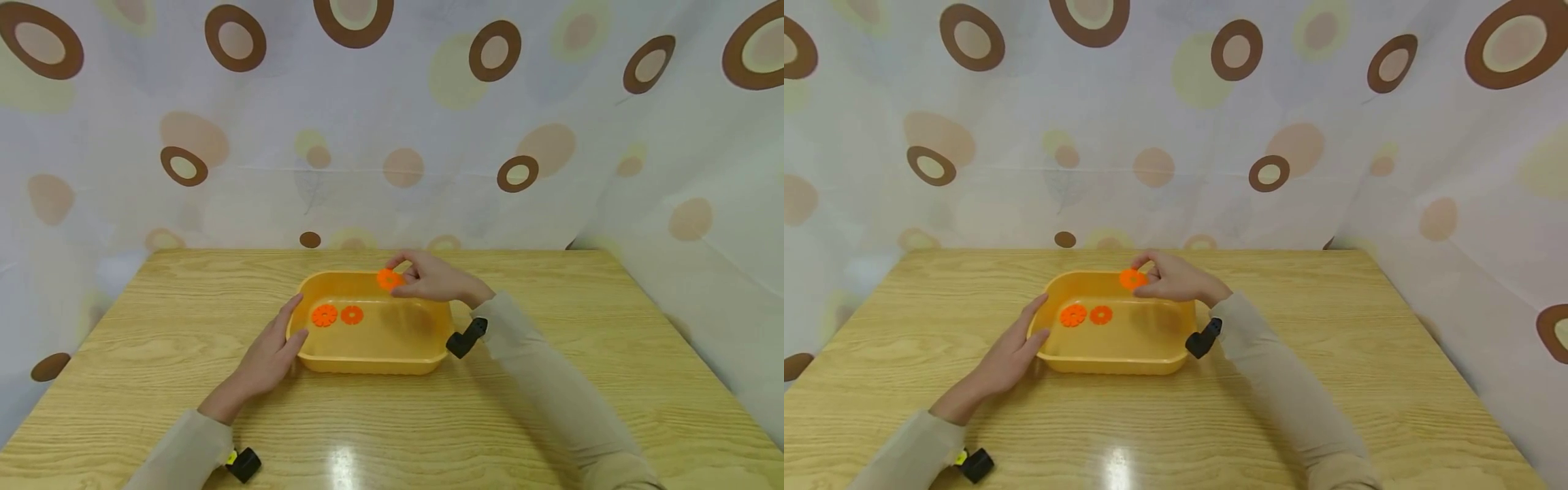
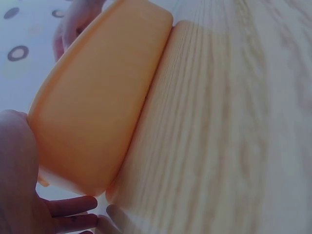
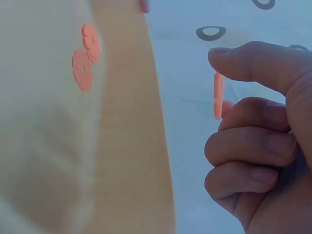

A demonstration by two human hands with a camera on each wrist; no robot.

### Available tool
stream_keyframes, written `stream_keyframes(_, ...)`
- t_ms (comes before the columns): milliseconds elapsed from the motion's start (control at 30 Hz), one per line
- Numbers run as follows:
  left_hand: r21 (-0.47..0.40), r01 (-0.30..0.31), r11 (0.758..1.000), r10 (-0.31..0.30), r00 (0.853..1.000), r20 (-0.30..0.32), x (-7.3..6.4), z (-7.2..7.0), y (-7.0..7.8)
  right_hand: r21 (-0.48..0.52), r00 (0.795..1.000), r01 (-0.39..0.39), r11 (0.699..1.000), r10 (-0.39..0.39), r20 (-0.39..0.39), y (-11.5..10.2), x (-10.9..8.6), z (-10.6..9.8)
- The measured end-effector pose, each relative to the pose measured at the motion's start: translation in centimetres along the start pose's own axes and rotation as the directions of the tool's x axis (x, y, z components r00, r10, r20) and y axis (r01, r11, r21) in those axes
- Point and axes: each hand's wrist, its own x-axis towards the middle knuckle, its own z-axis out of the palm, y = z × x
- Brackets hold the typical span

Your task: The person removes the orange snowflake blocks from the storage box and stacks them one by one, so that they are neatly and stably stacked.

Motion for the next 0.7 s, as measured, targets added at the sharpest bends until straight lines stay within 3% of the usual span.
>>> stream_keyframes(200,-0.002,0.006,1.000,-0.006,1.000,0.007,0.0,0.0,0.0,0.060,0.999,0.000,0.998,0.002,-0.043,0.7,-1.7,-0.9)
stream_keyframes(700,-0.019,0.016,1.000,-0.016,1.000,0.011,0.1,0.1,-0.1,0.128,0.983,-0.081,0.989,0.100,-0.152,2.9,-6.1,-2.4)
